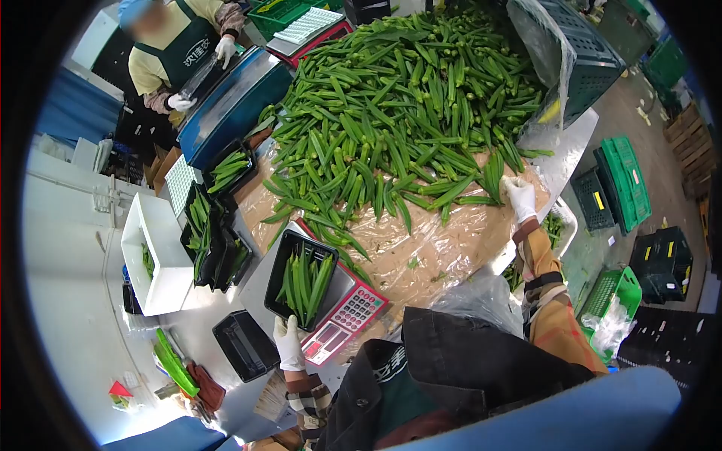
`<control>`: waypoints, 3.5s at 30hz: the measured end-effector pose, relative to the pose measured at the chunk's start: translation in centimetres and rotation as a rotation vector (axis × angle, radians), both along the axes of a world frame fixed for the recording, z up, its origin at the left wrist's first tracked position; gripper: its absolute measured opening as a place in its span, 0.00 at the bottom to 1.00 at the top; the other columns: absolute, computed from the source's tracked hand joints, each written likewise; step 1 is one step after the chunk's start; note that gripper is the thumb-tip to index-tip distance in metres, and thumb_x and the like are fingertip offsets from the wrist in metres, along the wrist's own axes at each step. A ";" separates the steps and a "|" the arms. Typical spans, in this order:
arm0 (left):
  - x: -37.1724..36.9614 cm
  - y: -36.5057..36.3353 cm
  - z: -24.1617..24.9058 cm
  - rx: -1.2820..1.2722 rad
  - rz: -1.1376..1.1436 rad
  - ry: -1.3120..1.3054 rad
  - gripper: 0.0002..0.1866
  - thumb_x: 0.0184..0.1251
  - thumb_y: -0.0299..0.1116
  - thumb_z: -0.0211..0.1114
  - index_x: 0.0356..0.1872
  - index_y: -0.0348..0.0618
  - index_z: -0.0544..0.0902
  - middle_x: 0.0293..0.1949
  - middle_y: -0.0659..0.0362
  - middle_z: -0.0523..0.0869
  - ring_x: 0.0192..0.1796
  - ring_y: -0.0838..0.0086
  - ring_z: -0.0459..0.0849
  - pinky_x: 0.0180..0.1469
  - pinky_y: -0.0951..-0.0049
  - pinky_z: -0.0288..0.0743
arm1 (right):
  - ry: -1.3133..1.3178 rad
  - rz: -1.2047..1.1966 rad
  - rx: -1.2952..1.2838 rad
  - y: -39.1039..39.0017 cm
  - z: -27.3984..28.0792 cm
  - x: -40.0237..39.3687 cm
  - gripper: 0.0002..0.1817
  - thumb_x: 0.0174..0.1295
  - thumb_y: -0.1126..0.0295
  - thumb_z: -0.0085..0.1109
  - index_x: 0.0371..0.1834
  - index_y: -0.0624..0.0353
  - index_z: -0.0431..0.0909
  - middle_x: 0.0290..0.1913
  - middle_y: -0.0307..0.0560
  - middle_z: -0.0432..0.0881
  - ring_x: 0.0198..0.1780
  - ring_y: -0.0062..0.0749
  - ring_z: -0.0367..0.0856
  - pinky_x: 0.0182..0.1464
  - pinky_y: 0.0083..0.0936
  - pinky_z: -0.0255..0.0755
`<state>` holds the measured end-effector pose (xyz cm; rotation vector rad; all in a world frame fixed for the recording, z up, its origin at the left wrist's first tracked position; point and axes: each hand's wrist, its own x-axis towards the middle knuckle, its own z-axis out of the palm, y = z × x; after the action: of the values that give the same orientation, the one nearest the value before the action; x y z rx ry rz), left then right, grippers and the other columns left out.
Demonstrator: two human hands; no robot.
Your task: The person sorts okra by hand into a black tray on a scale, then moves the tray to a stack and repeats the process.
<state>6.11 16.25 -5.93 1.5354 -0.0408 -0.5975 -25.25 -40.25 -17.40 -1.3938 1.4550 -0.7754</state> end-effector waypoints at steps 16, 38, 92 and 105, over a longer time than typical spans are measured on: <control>-0.8 -0.7 -0.1 0.269 0.104 -0.048 0.13 0.75 0.26 0.57 0.57 0.35 0.77 0.48 0.57 0.85 0.47 0.74 0.82 0.51 0.72 0.76 | -0.149 -0.036 -0.264 5.9 4.2 8.1 0.05 0.64 0.72 0.65 0.39 0.58 0.80 0.33 0.34 0.80 0.35 0.18 0.75 0.38 0.21 0.71; 17.7 -8.6 1.8 -0.039 0.125 -0.057 0.12 0.72 0.26 0.54 0.51 0.32 0.78 0.46 0.50 0.86 0.41 0.63 0.87 0.36 0.61 0.86 | 0.146 1.174 -0.429 24.5 2.2 15.5 0.06 0.57 0.68 0.64 0.37 0.52 0.81 0.36 0.47 0.81 0.44 0.48 0.78 0.48 0.43 0.70; 3.5 11.9 0.7 0.723 0.912 -0.671 0.16 0.76 0.32 0.58 0.50 0.24 0.82 0.45 0.50 0.87 0.44 0.66 0.81 0.54 0.69 0.76 | 0.242 0.428 -0.362 11.3 7.7 29.3 0.20 0.57 0.60 0.62 0.52 0.53 0.79 0.49 0.49 0.81 0.51 0.47 0.81 0.52 0.40 0.76; -4.2 -1.8 2.4 0.891 -0.193 -1.107 0.13 0.64 0.28 0.67 0.49 0.42 0.87 0.38 0.55 0.83 0.45 0.59 0.79 0.49 0.62 0.74 | -0.408 0.604 0.018 11.3 6.5 23.4 0.21 0.63 0.70 0.66 0.57 0.69 0.76 0.51 0.47 0.84 0.50 0.27 0.80 0.55 0.24 0.73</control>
<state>1.88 14.48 -3.54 2.5885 -0.8671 0.2206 -1.81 -28.96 -10.94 -1.4494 0.6696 -0.5994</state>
